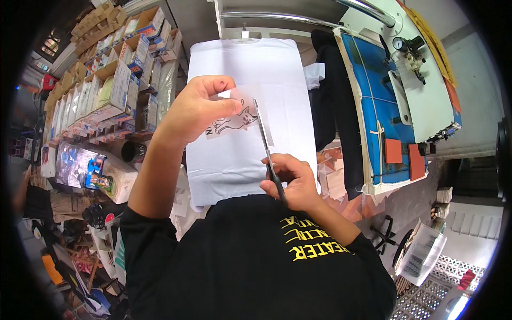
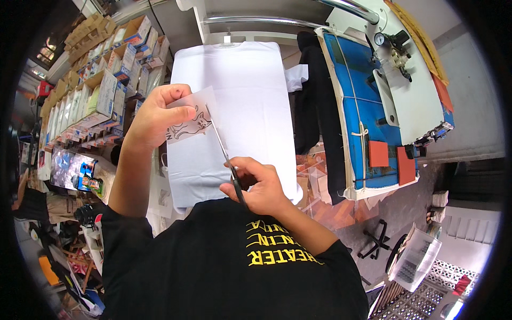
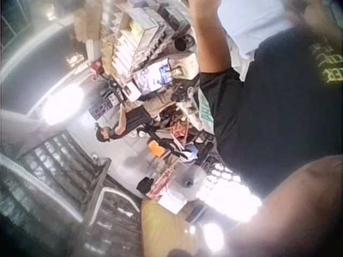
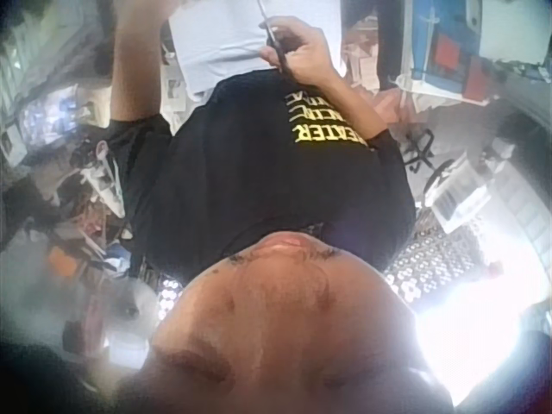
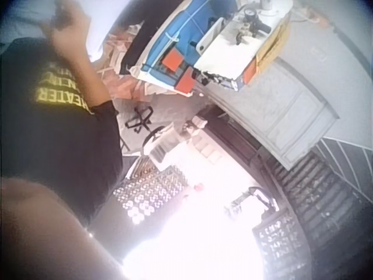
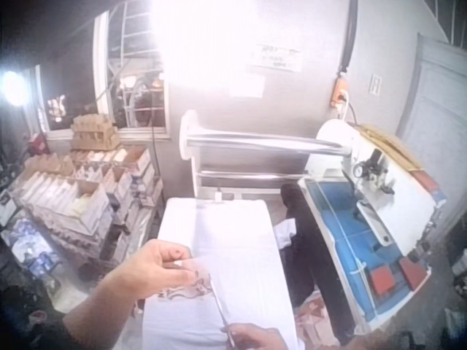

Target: The person places garments onto a heat press machine, trims printed transfer sheets with scissors, and aligns the transfers onto the shirts before operating the press.

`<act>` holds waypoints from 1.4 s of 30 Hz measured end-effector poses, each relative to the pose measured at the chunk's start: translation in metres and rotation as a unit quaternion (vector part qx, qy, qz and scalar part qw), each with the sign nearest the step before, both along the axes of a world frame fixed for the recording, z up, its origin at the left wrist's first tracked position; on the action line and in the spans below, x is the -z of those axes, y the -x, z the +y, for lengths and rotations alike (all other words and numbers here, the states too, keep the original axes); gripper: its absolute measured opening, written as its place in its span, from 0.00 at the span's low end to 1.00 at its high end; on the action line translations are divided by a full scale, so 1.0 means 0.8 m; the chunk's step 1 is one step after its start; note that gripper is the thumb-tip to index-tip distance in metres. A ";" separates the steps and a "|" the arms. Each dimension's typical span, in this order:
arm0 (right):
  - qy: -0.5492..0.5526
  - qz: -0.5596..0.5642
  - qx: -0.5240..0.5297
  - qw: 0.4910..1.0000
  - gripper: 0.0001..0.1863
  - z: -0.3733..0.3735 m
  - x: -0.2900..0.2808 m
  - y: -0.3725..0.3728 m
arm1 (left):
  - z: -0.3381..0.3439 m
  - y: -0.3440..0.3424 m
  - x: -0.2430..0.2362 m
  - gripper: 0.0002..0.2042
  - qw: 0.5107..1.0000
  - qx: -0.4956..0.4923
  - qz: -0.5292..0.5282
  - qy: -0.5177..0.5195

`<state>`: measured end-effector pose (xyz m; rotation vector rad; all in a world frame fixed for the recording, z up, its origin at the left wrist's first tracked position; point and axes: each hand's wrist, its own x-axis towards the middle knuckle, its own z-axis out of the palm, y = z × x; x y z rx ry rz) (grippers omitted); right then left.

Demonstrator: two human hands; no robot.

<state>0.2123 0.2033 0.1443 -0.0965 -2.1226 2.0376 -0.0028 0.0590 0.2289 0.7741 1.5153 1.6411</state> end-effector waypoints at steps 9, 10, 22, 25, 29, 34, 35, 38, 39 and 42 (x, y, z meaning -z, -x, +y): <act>-0.016 -0.020 0.015 1.000 0.19 -0.003 0.004 0.001 | 0.002 -0.002 0.002 0.05 1.000 0.002 -0.002 0.002; -0.027 -0.017 0.008 0.999 0.19 0.000 0.005 0.002 | 0.003 -0.005 0.002 0.05 1.000 0.005 0.001 0.012; 0.032 -0.054 0.109 0.992 0.22 0.005 -0.002 0.003 | 0.009 -0.011 0.005 0.05 0.993 0.066 -0.031 0.089; 0.126 0.002 0.154 0.980 0.28 0.012 -0.024 0.024 | 0.015 -0.016 0.003 0.06 0.970 0.132 0.170 0.109; 0.106 0.022 0.132 0.985 0.27 0.029 -0.034 0.042 | 0.026 -0.028 0.001 0.10 0.978 0.085 0.186 0.043; 0.208 0.074 0.219 0.950 0.23 0.025 -0.039 0.055 | 0.040 -0.054 0.065 0.15 0.979 -0.090 -0.126 -0.133; 0.178 0.057 0.208 0.960 0.23 0.024 -0.039 0.056 | 0.039 -0.068 0.073 0.14 0.969 -0.096 -0.178 -0.144; 0.117 0.000 0.154 0.981 0.23 0.016 -0.035 0.049 | 0.034 -0.061 0.069 0.10 0.971 -0.134 -0.112 -0.162; 0.123 -0.023 0.125 0.984 0.24 0.014 -0.027 0.038 | 0.029 -0.045 0.064 0.09 0.972 -0.137 -0.104 -0.162; 0.087 -0.058 0.031 0.994 0.25 0.002 -0.010 0.010 | 0.007 -0.007 0.031 0.08 0.979 -0.132 -0.083 -0.134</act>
